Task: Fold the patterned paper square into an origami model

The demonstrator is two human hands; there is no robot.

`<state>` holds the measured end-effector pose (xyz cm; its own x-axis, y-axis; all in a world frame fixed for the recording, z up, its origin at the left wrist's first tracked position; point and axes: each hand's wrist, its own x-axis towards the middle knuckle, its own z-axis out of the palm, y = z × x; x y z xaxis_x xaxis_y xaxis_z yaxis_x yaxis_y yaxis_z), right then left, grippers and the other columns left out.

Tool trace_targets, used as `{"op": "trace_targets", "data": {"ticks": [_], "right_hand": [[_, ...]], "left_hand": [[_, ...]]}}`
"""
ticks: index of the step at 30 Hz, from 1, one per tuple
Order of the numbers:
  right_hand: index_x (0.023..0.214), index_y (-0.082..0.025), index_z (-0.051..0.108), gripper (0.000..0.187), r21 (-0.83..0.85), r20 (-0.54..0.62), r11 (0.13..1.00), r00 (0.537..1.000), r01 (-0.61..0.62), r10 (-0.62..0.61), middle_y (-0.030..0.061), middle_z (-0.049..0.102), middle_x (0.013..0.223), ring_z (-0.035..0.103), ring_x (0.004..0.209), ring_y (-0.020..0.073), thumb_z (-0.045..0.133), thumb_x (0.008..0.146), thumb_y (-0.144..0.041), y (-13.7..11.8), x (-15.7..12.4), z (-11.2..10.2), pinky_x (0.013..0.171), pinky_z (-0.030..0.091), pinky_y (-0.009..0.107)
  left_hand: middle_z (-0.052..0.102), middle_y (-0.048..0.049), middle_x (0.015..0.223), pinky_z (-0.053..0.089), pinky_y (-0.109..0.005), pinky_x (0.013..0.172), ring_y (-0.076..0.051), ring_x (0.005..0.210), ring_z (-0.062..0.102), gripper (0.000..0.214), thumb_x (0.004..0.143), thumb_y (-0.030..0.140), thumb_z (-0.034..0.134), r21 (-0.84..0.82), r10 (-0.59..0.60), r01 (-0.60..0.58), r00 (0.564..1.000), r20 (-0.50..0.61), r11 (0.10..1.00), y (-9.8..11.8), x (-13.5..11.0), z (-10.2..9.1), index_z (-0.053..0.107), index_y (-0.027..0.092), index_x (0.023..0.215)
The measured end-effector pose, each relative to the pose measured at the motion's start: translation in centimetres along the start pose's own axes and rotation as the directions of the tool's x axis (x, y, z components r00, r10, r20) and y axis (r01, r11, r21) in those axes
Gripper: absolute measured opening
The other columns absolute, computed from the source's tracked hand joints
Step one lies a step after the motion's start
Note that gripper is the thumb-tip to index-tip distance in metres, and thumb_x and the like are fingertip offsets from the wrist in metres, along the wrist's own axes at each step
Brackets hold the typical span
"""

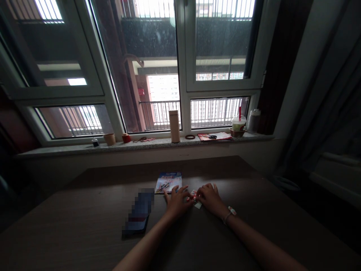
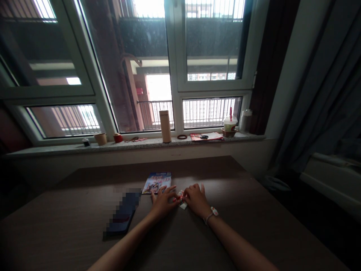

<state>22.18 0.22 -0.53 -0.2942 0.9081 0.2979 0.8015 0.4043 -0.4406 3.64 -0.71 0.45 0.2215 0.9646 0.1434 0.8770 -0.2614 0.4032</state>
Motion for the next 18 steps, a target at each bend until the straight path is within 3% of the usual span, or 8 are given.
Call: {"op": "trace_targets", "data": {"ticks": [6,12,18], "right_hand": [[0.091,-0.026,0.066,0.010,0.015,-0.058,0.999,0.998,0.041,-0.040,0.0012,0.064,0.098,0.050,0.105,0.0213,0.058,0.088,-0.031,0.1,-0.6,-0.4,0.111,0.018,0.054],[0.084,-0.031,0.073,0.009,-0.024,-0.070,0.983,0.981,0.181,-0.182,0.0009,0.064,0.099,0.052,0.107,0.0213,0.065,0.085,-0.032,0.1,-1.3,-1.1,0.115,0.008,0.055],[0.084,-0.033,0.075,0.014,-0.112,-0.096,0.979,0.979,0.171,-0.182,-0.0002,0.066,0.094,0.052,0.103,0.0209,0.061,0.088,-0.033,-0.3,-1.4,-1.4,0.114,0.007,0.057]], "left_hand": [[0.049,0.0045,0.145,-0.003,-0.078,0.103,-0.039,0.137,0.027,0.018,0.083,0.048,0.064,0.021,-0.004,0.003,1.000,0.005,1.000,0.0,0.0,0.0,0.071,0.034,0.091],[0.049,0.0069,0.144,-0.004,-0.078,0.103,-0.039,0.138,0.026,0.015,0.083,0.047,0.065,0.021,0.013,-0.012,1.000,-0.024,1.000,0.0,-0.1,0.3,0.071,0.036,0.091],[0.049,0.0081,0.143,-0.005,-0.077,0.104,-0.037,0.138,0.027,0.012,0.084,0.042,0.064,0.027,0.029,-0.028,0.999,-0.042,0.999,-0.1,-0.1,0.3,0.071,0.037,0.092]]}}
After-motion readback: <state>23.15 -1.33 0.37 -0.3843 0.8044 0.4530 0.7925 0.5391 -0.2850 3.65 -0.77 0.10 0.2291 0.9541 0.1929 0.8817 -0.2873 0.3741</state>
